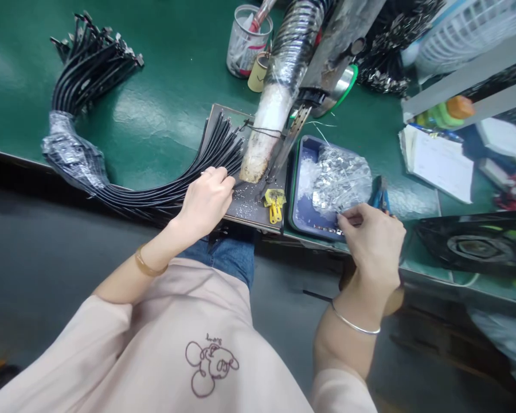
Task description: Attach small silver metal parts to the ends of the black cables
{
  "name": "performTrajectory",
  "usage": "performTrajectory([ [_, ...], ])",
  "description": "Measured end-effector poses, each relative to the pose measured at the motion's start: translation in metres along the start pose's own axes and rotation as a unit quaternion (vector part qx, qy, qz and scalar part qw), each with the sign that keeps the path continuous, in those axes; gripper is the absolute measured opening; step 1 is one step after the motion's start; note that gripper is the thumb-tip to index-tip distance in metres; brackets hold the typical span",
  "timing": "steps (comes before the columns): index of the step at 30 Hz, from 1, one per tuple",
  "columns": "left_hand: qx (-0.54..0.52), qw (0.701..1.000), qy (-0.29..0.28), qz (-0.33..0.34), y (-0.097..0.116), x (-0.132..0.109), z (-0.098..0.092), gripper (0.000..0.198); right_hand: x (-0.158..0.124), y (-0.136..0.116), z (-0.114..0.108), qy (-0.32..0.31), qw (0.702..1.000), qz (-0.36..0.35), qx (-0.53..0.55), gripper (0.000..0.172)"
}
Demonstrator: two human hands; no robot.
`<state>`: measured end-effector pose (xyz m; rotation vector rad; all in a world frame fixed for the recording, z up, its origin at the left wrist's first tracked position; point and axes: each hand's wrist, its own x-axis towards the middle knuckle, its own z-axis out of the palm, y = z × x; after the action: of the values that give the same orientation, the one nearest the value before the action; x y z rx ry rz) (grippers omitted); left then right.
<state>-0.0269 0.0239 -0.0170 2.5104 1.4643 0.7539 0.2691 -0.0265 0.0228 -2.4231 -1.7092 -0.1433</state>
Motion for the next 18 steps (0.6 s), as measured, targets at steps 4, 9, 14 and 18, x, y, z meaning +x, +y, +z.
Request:
performTrajectory([
  [4,-0.066,0.997,-0.02,-0.022,0.005,0.002,-0.008,0.016,0.005,-0.014,-0.008,-0.075,0.989,0.103,0.081,0.038],
  [9,-0.378,0.891,-0.242,0.065,0.016,-0.012,-0.033,0.003,-0.008,-0.012,-0.008,0.052,0.99,0.03,0.13,0.03],
  [14,-0.621,0.706,-0.339,-0.025,0.03,-0.022,-0.023,0.009,-0.043,-0.032,-0.014,0.177,0.915,-0.073,0.355,0.018],
  [18,-0.633,0.732,-0.053,-0.248,0.032,-0.025,-0.006,0.011,-0.073,-0.074,-0.003,0.155,0.857,-0.089,0.483,0.016],
])
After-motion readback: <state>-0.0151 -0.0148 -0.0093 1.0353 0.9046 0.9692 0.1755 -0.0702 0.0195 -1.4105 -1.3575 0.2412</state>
